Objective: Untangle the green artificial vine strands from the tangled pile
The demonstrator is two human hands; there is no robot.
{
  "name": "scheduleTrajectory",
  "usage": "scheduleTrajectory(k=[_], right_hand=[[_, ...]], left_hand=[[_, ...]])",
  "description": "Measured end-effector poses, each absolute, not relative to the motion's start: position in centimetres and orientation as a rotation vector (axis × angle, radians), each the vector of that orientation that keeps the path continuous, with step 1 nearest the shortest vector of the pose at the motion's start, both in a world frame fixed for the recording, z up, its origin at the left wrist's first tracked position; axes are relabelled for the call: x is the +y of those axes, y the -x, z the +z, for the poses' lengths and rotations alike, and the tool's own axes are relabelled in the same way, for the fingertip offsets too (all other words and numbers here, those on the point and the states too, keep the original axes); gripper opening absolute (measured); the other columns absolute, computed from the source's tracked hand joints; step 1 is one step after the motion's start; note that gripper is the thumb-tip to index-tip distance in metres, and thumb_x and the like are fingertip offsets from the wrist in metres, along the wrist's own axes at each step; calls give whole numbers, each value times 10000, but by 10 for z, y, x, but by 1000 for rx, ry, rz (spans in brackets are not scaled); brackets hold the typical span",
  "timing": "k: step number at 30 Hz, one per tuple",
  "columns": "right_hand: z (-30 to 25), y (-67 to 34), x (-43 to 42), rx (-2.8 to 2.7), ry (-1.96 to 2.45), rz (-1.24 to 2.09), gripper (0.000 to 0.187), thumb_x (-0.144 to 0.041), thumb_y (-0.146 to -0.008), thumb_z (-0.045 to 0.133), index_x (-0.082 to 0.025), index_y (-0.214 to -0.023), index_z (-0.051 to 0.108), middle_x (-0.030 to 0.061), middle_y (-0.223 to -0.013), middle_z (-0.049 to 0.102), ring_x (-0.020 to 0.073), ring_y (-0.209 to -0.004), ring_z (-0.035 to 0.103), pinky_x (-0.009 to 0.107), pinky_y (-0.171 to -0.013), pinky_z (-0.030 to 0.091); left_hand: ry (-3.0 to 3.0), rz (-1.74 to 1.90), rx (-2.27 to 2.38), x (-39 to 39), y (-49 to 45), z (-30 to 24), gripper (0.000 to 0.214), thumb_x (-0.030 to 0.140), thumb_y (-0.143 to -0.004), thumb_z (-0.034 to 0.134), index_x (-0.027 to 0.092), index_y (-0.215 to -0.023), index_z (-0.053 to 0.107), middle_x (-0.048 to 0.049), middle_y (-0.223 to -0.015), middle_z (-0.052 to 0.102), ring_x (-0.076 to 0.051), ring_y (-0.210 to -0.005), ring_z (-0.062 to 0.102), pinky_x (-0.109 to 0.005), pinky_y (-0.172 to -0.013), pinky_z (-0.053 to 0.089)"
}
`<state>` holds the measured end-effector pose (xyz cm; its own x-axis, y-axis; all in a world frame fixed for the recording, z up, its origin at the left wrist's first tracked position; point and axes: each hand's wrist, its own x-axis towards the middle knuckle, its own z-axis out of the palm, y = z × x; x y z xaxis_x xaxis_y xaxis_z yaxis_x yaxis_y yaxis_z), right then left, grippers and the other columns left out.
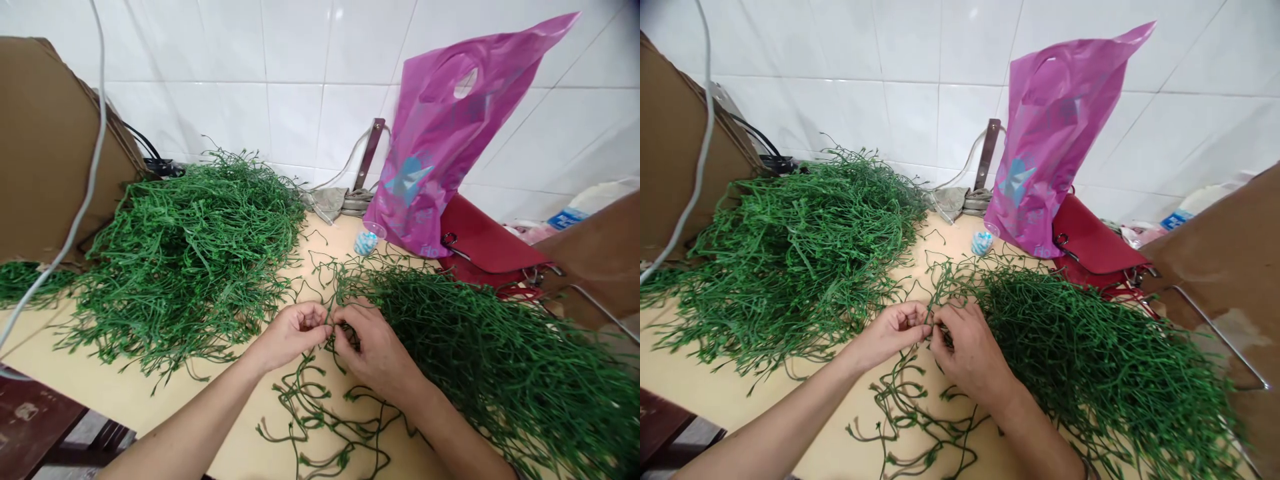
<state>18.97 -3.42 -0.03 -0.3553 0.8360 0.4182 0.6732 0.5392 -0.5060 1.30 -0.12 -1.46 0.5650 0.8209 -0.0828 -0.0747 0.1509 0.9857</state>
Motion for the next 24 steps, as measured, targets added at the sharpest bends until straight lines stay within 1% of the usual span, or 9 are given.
scheduleTrajectory(k=[2, 5, 10, 14, 17, 19, 21, 24], right_hand=[[3, -189, -34, -2211, 1166, 245, 186, -33, -821, 445, -210, -774, 482, 28, -740, 517, 216, -763, 495, 350, -706, 425], [11, -189, -33, -2301, 1055, 324, 232, -2, -794, 409, -221, -719, 423, 10, -717, 462, 190, -725, 470, 304, -664, 413], [25, -194, -32, -2380, 945, 489, 221, -9, -760, 423, -221, -705, 455, 11, -722, 495, 184, -746, 497, 298, -701, 435], [31, -210, -28, -2270, 920, 808, 211, -55, -762, 403, -230, -650, 441, -8, -663, 502, 161, -656, 498, 276, -636, 450], [29, -229, -22, -2134, 934, 925, 212, -92, -810, 381, -235, -665, 442, 1, -660, 534, 173, -656, 557, 285, -603, 487], [25, -236, -18, -2084, 1022, 834, 203, -86, -820, 388, -236, -709, 469, 13, -709, 566, 193, -728, 603, 305, -642, 513], [19, -238, -17, -2012, 1129, 607, 208, -62, -808, 410, -235, -797, 527, 35, -829, 607, 214, -846, 623, 342, -741, 528], [15, -232, -18, -1904, 1192, 239, 244, -53, -849, 439, -229, -954, 572, 86, -1039, 613, 237, -1021, 602, 412, -913, 498]], left_hand=[[-1283, 694, 689, -1, -10, -15, 359, 464, -794, 738, 152, -787, 561, 33, -692, 487, -97, -639, 397, -222, -588, 313], [-1297, 629, 595, 0, -7, -19, 344, 465, -823, 723, 146, -826, 594, 24, -722, 498, -103, -667, 414, -226, -618, 331], [-1285, 607, 468, -1, -7, -20, 364, 511, -822, 725, 159, -853, 635, 9, -748, 547, -117, -710, 470, -239, -685, 381], [-1261, 496, 436, -2, -5, -16, 355, 494, -783, 772, 158, -856, 682, -1, -758, 573, -116, -695, 465, -238, -663, 376], [-1142, 571, 526, -1, -3, -17, 339, 449, -741, 823, 150, -828, 689, 11, -744, 571, -99, -678, 475, -221, -655, 375], [-978, 699, 601, 0, -4, -19, 337, 405, -694, 867, 149, -807, 679, 20, -731, 570, -89, -667, 503, -216, -663, 397], [-823, 778, 640, 2, -5, -20, 360, 364, -648, 903, 152, -817, 666, 23, -754, 586, -78, -654, 537, -218, -682, 428], [-731, 822, 665, 4, -7, -22, 366, 361, -670, 893, 158, -845, 644, 31, -757, 587, -66, -647, 571, -216, -705, 451]])
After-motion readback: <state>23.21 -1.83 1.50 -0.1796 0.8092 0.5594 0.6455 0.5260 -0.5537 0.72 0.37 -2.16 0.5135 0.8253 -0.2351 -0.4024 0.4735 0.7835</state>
